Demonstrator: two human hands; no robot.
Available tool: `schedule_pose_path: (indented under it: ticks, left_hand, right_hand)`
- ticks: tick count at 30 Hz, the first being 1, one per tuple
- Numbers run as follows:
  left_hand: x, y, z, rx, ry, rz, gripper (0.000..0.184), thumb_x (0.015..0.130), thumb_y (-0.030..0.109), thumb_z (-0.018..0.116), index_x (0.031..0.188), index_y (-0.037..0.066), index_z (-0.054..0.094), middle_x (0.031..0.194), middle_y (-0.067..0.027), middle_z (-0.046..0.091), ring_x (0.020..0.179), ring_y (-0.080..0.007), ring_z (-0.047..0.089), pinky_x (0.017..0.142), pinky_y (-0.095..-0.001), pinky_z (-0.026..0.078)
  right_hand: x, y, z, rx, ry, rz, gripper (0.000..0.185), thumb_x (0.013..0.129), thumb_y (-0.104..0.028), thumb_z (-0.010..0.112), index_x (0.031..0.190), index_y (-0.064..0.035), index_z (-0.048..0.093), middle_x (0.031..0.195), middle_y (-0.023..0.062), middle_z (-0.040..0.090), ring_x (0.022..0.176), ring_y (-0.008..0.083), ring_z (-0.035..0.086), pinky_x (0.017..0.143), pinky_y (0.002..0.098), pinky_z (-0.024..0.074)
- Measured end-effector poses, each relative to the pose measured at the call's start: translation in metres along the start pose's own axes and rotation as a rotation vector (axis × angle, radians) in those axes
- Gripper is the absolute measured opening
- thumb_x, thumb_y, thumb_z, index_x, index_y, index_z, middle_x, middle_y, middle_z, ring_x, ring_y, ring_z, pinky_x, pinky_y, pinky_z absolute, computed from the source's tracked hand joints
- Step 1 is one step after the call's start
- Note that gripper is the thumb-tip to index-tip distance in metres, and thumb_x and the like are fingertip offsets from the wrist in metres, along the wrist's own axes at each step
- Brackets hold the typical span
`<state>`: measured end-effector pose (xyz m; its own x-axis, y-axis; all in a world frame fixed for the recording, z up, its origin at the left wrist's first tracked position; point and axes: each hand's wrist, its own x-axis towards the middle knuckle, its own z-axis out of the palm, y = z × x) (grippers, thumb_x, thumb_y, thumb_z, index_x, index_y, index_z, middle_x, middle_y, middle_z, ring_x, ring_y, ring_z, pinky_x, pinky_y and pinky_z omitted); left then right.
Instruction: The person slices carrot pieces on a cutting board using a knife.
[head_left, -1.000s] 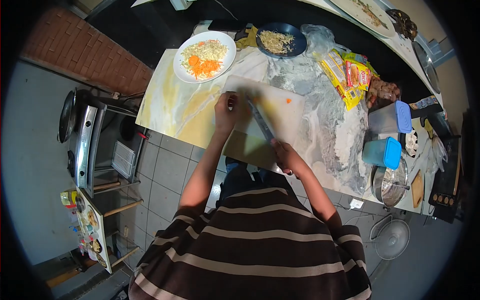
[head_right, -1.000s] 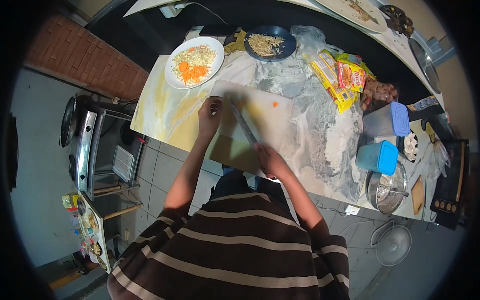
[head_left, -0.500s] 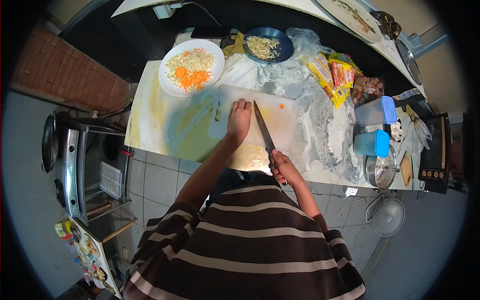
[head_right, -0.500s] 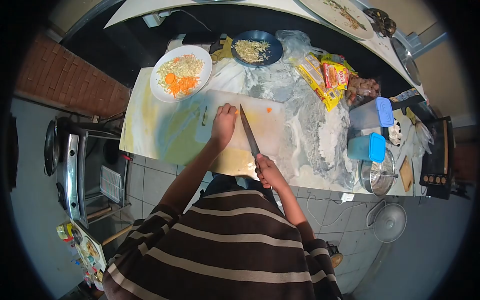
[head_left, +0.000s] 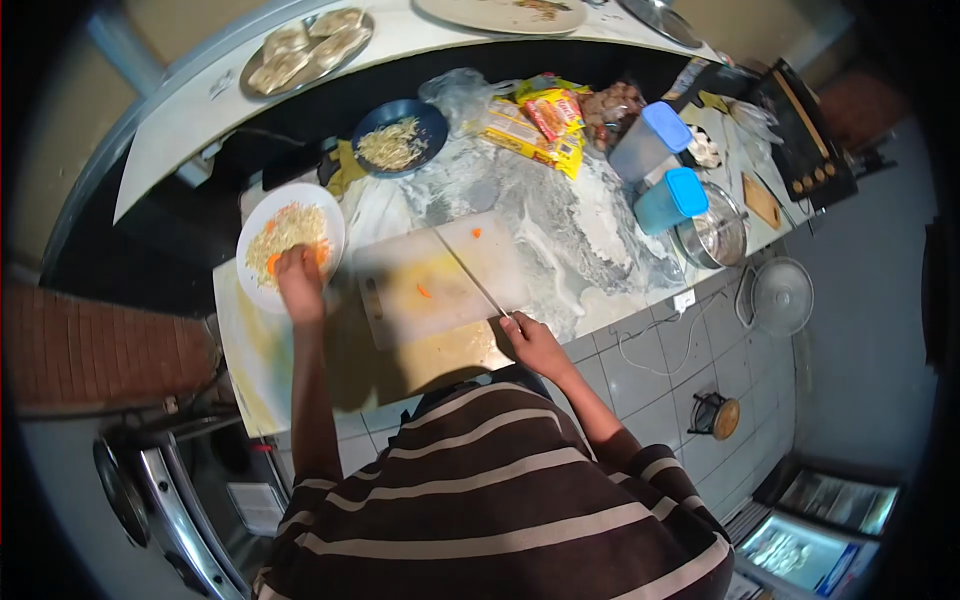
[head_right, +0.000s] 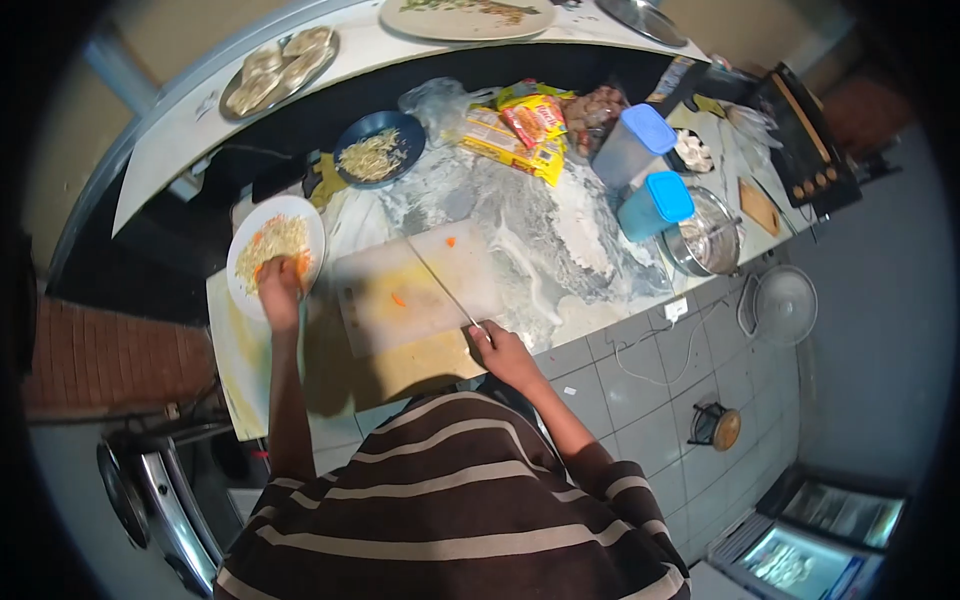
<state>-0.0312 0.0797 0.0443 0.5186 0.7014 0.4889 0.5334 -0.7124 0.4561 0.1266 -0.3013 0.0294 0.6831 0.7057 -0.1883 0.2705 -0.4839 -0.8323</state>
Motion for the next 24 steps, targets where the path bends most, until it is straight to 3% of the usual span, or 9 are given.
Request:
schedule_pose_path:
  ticks: [2, 6, 8, 12, 15, 22, 24]
  left_hand:
    - [-0.004, -0.023, -0.005, 0.065, -0.065, 0.032, 0.021, 0.090, 0.013, 0.060, 0.105, -0.001, 0.063, 0.106, -0.0178, 0.061, 0.106, -0.0368, 0.053, 0.095, -0.0469, 0.041]
    - [-0.022, -0.001, -0.007, 0.109, 0.056, 0.136, 0.033, 0.089, 0.014, 0.061, 0.119, 0.002, 0.057, 0.114, -0.0185, 0.058, 0.111, -0.0403, 0.051, 0.097, -0.0491, 0.040]
    - [-0.039, 0.007, 0.006, -0.101, 0.102, 0.308, 0.039, 0.086, 0.015, 0.065, 0.122, 0.002, 0.056, 0.117, -0.0200, 0.057, 0.111, -0.0406, 0.052, 0.098, -0.0496, 0.040]
    - [-0.089, 0.051, 0.028, -0.286, -0.227, 0.209, 0.050, 0.083, 0.019, 0.071, 0.126, 0.001, 0.052, 0.123, -0.0217, 0.054, 0.114, -0.0410, 0.051, 0.100, -0.0509, 0.040]
    - [-0.109, 0.076, 0.023, -0.163, -0.296, 0.218, 0.054, 0.085, 0.021, 0.070, 0.130, 0.002, 0.049, 0.132, -0.0219, 0.048, 0.120, -0.0415, 0.047, 0.103, -0.0516, 0.038]
    - [-0.106, 0.075, 0.034, -0.160, -0.228, 0.337, 0.057, 0.085, 0.023, 0.069, 0.134, 0.003, 0.046, 0.136, -0.0217, 0.044, 0.127, -0.0415, 0.042, 0.106, -0.0544, 0.034]
    - [-0.103, 0.080, 0.023, -0.169, -0.244, 0.316, 0.057, 0.086, 0.024, 0.068, 0.134, 0.003, 0.046, 0.137, -0.0216, 0.043, 0.128, -0.0413, 0.041, 0.108, -0.0534, 0.032]
  right_hand:
    - [-0.002, -0.030, -0.012, -0.218, -0.035, 0.125, 0.041, 0.099, -0.041, 0.047, 0.108, -0.0018, 0.058, 0.083, 0.0270, 0.066, 0.078, 0.0472, 0.064, 0.071, 0.0506, 0.0513]
    - [0.003, -0.022, 0.000, -0.430, 0.159, 0.014, 0.032, 0.096, -0.035, 0.053, 0.104, -0.0035, 0.053, 0.085, 0.0218, 0.065, 0.074, 0.0424, 0.066, 0.067, 0.0502, 0.0527]
    - [0.009, -0.023, 0.005, -0.502, 0.224, -0.014, 0.030, 0.094, -0.033, 0.056, 0.103, -0.0036, 0.053, 0.088, 0.0198, 0.063, 0.077, 0.0401, 0.066, 0.066, 0.0482, 0.0536]
    - [0.027, -0.017, 0.011, -0.649, 0.340, -0.127, 0.024, 0.090, -0.024, 0.060, 0.101, -0.0041, 0.052, 0.094, 0.0146, 0.057, 0.086, 0.0340, 0.063, 0.067, 0.0435, 0.0549]
    - [0.043, -0.014, 0.013, -0.683, 0.343, -0.164, 0.024, 0.088, -0.020, 0.061, 0.104, -0.0045, 0.053, 0.098, 0.0133, 0.056, 0.092, 0.0313, 0.060, 0.071, 0.0423, 0.0544]
    - [0.054, -0.025, 0.013, -0.791, 0.407, -0.238, 0.029, 0.085, -0.019, 0.064, 0.109, -0.0048, 0.057, 0.104, 0.0133, 0.053, 0.102, 0.0314, 0.054, 0.086, 0.0427, 0.0462]
    - [0.033, -0.038, 0.006, -0.674, 0.501, -0.259, 0.030, 0.086, -0.021, 0.065, 0.110, -0.0050, 0.058, 0.107, 0.0157, 0.053, 0.101, 0.0336, 0.052, 0.087, 0.0446, 0.0432]
